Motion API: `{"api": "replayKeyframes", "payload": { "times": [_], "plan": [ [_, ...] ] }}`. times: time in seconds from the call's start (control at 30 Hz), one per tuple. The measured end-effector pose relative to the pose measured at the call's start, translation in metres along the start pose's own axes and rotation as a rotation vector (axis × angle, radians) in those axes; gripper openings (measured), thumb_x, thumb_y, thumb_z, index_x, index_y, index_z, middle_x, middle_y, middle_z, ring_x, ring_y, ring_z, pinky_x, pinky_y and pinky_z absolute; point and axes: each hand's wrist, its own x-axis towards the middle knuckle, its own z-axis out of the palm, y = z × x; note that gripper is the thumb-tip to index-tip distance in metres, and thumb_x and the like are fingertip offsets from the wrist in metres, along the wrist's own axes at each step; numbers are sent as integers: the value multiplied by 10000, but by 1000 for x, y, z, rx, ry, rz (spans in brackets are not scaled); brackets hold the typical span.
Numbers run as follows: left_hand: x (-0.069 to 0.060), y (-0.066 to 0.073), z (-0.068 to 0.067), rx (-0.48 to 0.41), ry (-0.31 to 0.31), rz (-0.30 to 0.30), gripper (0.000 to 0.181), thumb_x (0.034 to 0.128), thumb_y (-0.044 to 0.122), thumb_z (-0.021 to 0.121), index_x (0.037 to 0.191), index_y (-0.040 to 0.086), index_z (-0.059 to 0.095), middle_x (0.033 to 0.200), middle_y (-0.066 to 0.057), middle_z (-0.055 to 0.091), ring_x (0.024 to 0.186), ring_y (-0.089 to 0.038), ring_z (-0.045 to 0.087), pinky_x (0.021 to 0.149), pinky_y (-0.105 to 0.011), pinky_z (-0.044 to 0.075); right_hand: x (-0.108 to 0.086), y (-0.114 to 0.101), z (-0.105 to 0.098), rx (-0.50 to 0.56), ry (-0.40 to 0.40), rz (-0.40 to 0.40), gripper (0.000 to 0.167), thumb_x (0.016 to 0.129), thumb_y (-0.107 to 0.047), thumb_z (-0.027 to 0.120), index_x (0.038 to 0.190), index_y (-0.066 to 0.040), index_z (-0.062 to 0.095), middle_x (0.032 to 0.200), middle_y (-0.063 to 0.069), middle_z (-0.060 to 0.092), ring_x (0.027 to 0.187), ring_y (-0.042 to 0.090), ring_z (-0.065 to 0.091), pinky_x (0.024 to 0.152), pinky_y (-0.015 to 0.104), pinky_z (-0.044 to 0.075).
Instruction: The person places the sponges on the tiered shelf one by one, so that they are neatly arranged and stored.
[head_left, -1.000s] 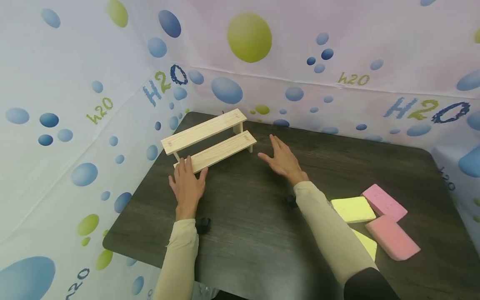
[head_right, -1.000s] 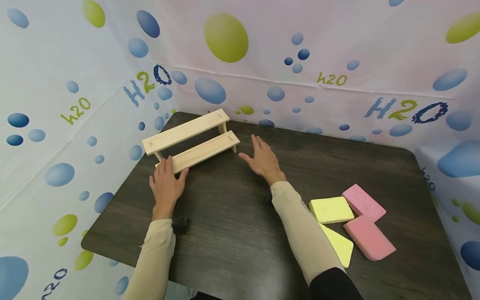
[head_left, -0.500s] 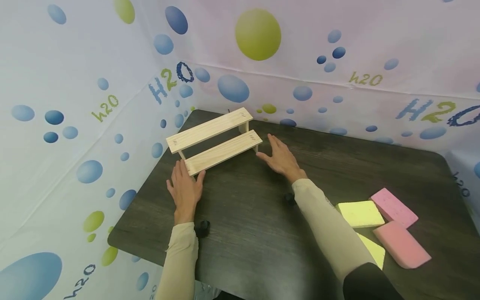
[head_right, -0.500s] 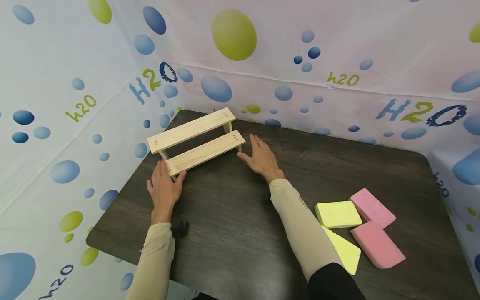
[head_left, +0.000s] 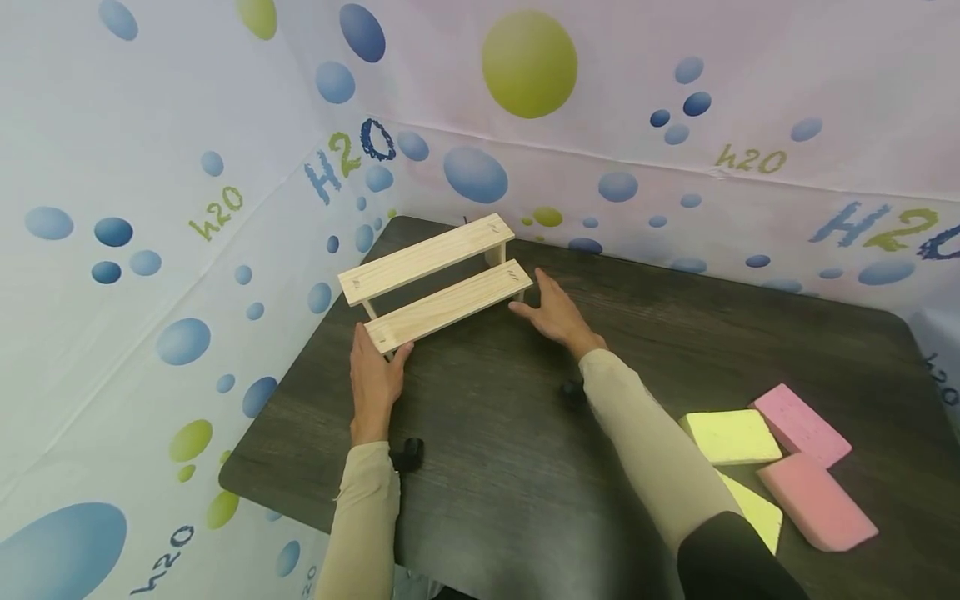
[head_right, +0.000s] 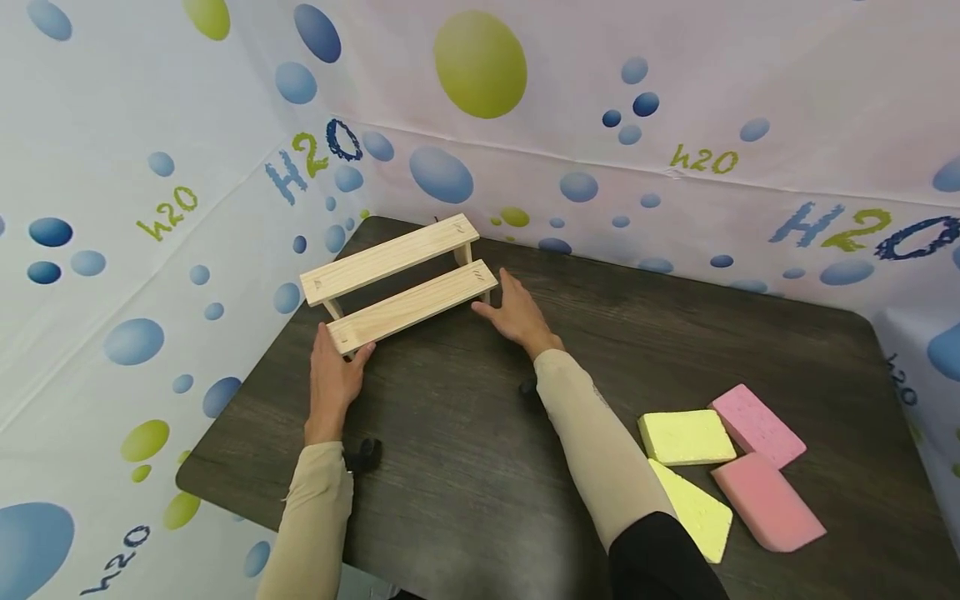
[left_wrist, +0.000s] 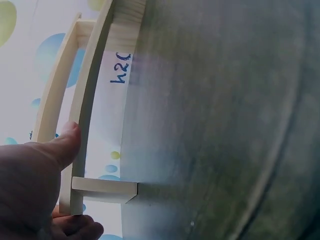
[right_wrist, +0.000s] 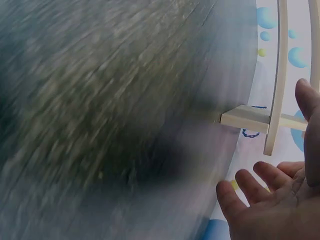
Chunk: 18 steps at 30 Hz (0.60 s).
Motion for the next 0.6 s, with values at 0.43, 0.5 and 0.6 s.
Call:
{"api": "replayKeyframes", "payload": {
  "times": [0.43,0.5,0.6],
  "plan": [
    [5,-3,1,-77,-9,-48,945,906,430,663,1556,43,97,1578,-217,248,1427,-398,308,1151,-535,307,21,1,13,96,-10,-4,951,918,-476,625,1567,-79,55,1629,149,124,1491,354,171,1203,527,206],
    [5,-3,1,-85,-7,-48,947,904,428,666,1556,39,100,1573,-223,256,1422,-400,315,1148,-536,311,23,1,14,107,-8,-6,947,918,-467,631,1568,-86,57,1631,136,124,1491,352,175,1200,531,212],
    [4,-3,0,-93,-7,-55,949,904,428,666,1556,38,97,1573,-224,257,1421,-400,318,1147,-537,313,26,1,16,118,7,-13,932,914,-465,638,1568,-94,86,1626,130,158,1485,350,199,1196,532,225]
  ]
}}
